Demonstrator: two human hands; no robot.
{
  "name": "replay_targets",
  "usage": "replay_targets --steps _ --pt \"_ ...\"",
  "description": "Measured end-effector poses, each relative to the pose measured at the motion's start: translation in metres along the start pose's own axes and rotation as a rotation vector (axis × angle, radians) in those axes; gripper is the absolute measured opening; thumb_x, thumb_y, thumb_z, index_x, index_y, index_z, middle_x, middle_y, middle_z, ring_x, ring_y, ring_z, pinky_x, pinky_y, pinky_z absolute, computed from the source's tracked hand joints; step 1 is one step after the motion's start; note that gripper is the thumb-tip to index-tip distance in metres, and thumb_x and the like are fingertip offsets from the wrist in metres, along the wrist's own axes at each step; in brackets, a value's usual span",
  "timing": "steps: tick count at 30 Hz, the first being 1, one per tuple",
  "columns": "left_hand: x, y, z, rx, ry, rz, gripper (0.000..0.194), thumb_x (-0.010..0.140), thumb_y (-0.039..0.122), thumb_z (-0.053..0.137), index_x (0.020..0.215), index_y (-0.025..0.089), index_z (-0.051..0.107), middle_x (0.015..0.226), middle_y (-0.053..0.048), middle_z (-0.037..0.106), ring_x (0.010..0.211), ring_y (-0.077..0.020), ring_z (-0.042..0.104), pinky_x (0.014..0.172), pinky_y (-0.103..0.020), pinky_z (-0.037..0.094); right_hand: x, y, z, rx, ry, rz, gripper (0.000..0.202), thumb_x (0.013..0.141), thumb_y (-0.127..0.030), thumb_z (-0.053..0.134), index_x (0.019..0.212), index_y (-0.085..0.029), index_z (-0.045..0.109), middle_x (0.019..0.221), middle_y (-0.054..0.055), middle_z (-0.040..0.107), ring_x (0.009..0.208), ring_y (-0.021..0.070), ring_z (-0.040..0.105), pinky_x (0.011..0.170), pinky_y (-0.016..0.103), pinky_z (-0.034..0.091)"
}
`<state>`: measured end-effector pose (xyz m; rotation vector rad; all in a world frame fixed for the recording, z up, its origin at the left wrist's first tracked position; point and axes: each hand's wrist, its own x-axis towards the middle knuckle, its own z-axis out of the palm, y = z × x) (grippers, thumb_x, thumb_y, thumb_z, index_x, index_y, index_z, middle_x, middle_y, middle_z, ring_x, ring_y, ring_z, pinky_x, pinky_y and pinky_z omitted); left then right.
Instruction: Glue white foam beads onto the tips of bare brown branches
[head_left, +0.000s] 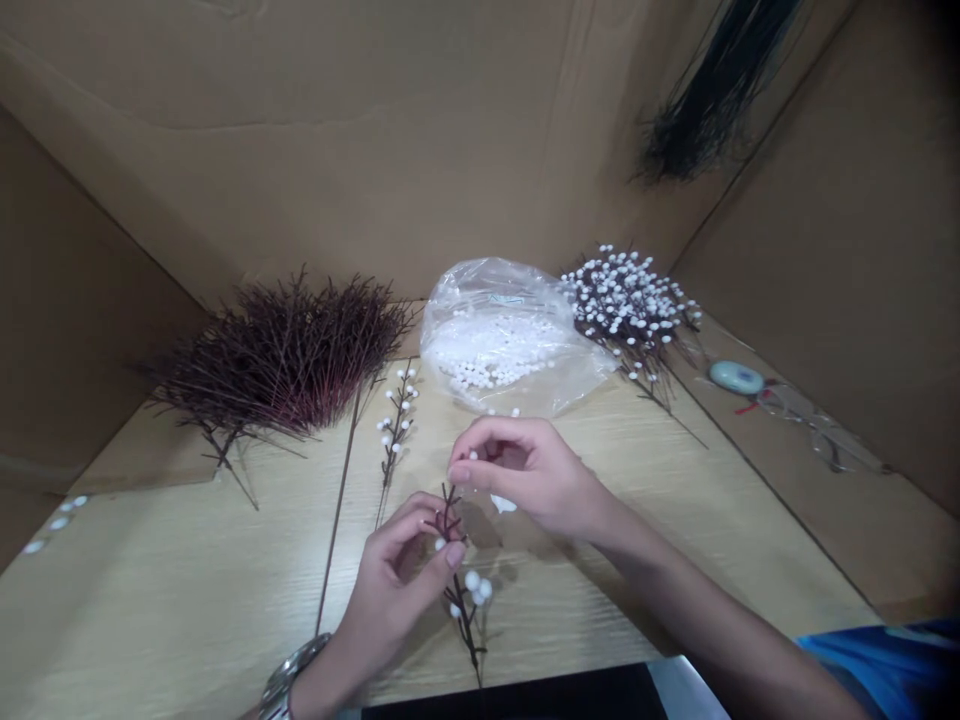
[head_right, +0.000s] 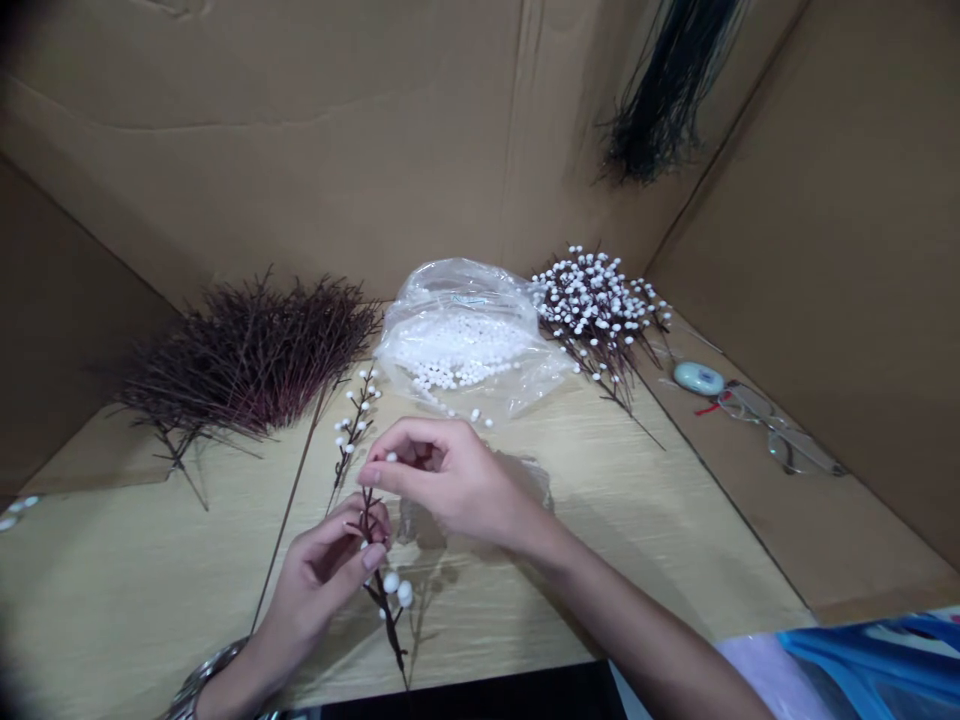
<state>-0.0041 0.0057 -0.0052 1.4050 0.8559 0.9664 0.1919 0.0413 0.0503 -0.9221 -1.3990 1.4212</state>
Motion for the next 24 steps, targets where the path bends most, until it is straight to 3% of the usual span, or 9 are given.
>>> replay_targets --steps 6,9,14,24 --pt "0.004 0.001 -0.001 -0.057 0.042 -0.037 0.024 0.089 0.031 0.074 0.071 0.018 0.065 0.08 -0.003 0.058 0.079 -0.0185 0.054 0.072 -0.027 0.046 -0.014 0.014 0.0 -0.134 0.17 -0.009 0.022 0.095 -0.037 0.067 0.112 -0.028 0.077 0.102 0.003 0.077 0.093 0.0167 0.071 0.083 0.031 0.056" --pt "0.004 0.0 -0.001 -0.082 0.053 -0.059 0.023 0.089 0.031 0.074 0.073 0.018 0.065 0.08 -0.002 0.057 0.078 -0.0182 0.053 0.072 -0.027 0.046 -0.03 0.029 0.007 -0.122 0.269 0.017 0.023 0.092 -0.034 0.071 0.114 -0.028 0.075 0.103 0.003 0.078 0.094 0.0178 0.073 0.086 0.032 0.058" --pt "0.004 0.0 -0.001 -0.132 0.041 -0.105 0.02 0.089 0.031 0.075 0.076 0.018 0.067 0.082 -0.002 0.058 0.081 -0.0187 0.056 0.074 -0.028 0.047 -0.049 0.049 0.018 -0.03 0.23 0.086 0.016 0.092 -0.034 0.071 0.104 -0.026 0.076 0.099 0.005 0.08 0.09 0.0195 0.076 0.08 0.032 0.061" --pt "0.002 -0.001 -0.004 -0.193 0.001 -0.203 0.018 0.092 0.03 0.073 0.081 0.017 0.067 0.088 -0.002 0.059 0.086 -0.0178 0.056 0.078 -0.028 0.046 -0.054 0.053 0.028 -0.056 0.247 -0.014 0.015 0.095 -0.03 0.068 0.108 -0.028 0.075 0.101 0.004 0.08 0.092 0.0187 0.077 0.083 0.031 0.062"
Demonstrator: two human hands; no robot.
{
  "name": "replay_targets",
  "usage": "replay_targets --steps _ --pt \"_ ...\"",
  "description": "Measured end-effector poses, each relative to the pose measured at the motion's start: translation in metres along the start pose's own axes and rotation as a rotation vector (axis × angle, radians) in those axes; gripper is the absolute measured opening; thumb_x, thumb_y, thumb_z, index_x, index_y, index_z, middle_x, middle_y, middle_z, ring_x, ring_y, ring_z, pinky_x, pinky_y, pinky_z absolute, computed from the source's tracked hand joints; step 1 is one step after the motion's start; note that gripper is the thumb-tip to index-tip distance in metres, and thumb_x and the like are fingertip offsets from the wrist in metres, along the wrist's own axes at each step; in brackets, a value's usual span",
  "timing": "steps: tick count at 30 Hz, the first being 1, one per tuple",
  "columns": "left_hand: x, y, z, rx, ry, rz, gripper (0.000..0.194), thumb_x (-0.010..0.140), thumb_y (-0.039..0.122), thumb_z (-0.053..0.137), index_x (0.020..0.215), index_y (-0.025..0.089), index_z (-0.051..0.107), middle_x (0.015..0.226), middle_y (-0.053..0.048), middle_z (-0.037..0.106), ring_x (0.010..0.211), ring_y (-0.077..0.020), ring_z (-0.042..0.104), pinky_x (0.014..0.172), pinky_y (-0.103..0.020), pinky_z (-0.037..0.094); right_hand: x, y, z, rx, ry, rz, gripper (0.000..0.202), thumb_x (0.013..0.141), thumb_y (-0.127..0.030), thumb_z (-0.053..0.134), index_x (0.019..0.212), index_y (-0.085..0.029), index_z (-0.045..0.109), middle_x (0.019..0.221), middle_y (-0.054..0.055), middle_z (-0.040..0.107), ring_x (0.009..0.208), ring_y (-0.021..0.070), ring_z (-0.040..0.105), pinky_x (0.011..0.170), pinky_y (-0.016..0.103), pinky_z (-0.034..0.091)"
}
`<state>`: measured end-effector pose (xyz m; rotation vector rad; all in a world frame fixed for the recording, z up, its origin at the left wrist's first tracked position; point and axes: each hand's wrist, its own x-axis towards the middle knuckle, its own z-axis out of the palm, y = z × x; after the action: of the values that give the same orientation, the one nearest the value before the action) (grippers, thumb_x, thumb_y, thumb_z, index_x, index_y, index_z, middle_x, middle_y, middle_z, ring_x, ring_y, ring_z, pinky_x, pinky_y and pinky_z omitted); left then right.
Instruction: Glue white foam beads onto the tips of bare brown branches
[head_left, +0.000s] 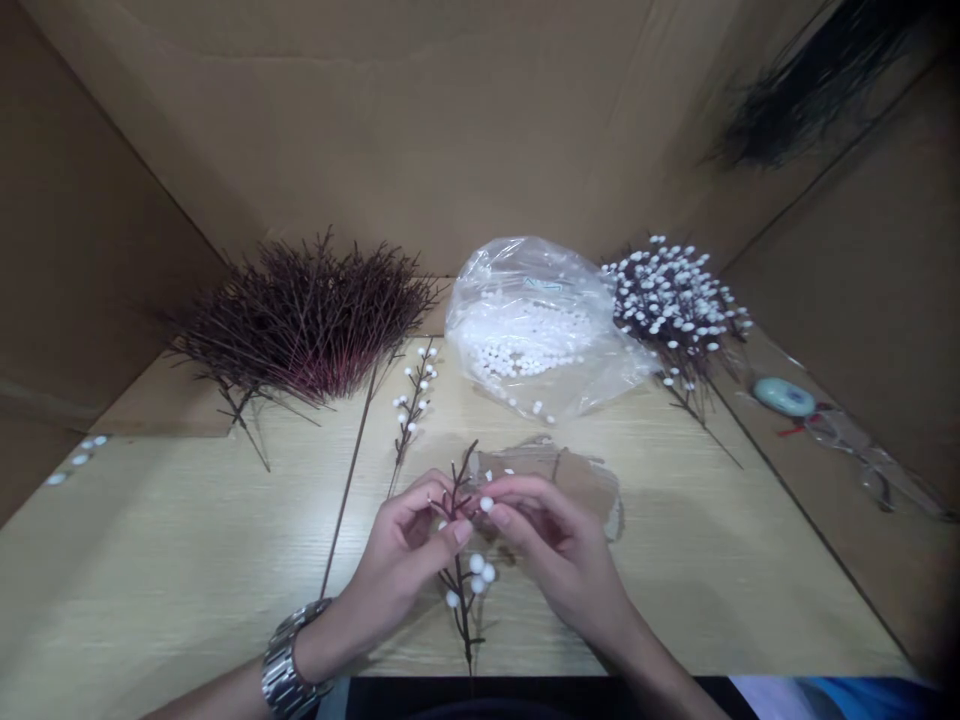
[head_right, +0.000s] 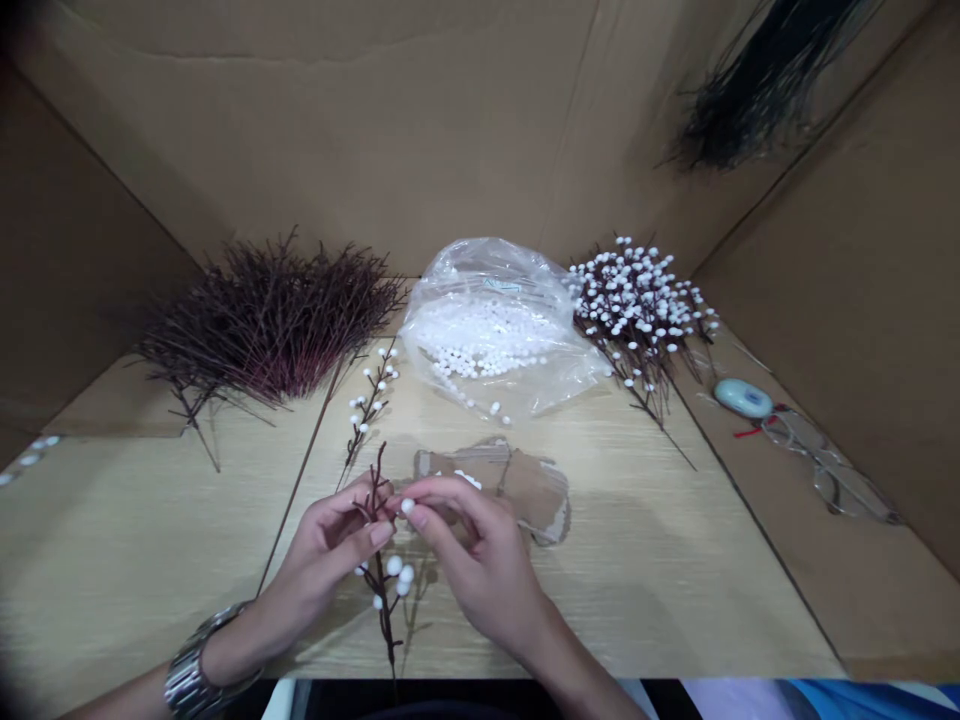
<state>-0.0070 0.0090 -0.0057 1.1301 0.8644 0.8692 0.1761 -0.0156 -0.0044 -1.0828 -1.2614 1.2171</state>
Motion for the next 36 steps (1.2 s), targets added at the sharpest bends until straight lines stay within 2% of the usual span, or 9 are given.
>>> replay_targets --steps 10,23,29,33,36 --pt "0.001 0.001 -0.001 -0.011 -0.032 -0.003 0.021 0.093 0.028 0.071 0.077 0.017 0.063 0.084 -0.001 0.055 0.082 -0.0166 0.053 0.076 -0.028 0.043 -0.001 0.001 0.0 -0.157 -0.016 -0.076 0.015 0.096 -0.025 0.066 0.105 -0.027 0.077 0.099 0.004 0.08 0.088 0.0187 0.075 0.076 0.03 0.06" --pt "0.004 -0.003 0.0 -0.036 -0.003 -0.016 0.02 0.091 0.027 0.072 0.075 0.017 0.065 0.082 0.0 0.054 0.079 -0.0162 0.052 0.073 -0.028 0.044 -0.001 0.007 0.002 -0.13 0.013 -0.149 0.021 0.094 -0.02 0.068 0.107 -0.031 0.079 0.097 0.002 0.081 0.087 0.0177 0.075 0.077 0.031 0.06" --pt "0.006 -0.004 -0.001 -0.025 -0.009 -0.017 0.017 0.091 0.025 0.072 0.077 0.017 0.068 0.083 0.0 0.054 0.08 -0.0164 0.052 0.075 -0.029 0.043 -0.002 0.009 0.003 -0.125 0.037 -0.117 0.018 0.093 -0.023 0.069 0.105 -0.03 0.08 0.097 0.003 0.081 0.088 0.0188 0.076 0.077 0.031 0.061" --pt "0.006 -0.003 0.0 -0.004 -0.027 -0.048 0.02 0.091 0.028 0.072 0.077 0.017 0.066 0.084 -0.002 0.056 0.084 -0.0183 0.054 0.079 -0.03 0.043 0.001 0.002 -0.008 -0.145 -0.013 -0.032 0.02 0.094 -0.029 0.069 0.112 -0.031 0.078 0.108 0.005 0.08 0.096 0.0217 0.075 0.081 0.036 0.062" --pt "0.006 -0.002 0.0 0.017 -0.053 -0.066 0.022 0.09 0.03 0.073 0.074 0.017 0.064 0.082 -0.001 0.054 0.082 -0.0184 0.052 0.077 -0.031 0.042 0.01 -0.014 -0.023 -0.215 0.045 -0.052 0.026 0.093 -0.032 0.07 0.119 -0.032 0.074 0.114 0.005 0.077 0.102 0.0221 0.072 0.088 0.039 0.059"
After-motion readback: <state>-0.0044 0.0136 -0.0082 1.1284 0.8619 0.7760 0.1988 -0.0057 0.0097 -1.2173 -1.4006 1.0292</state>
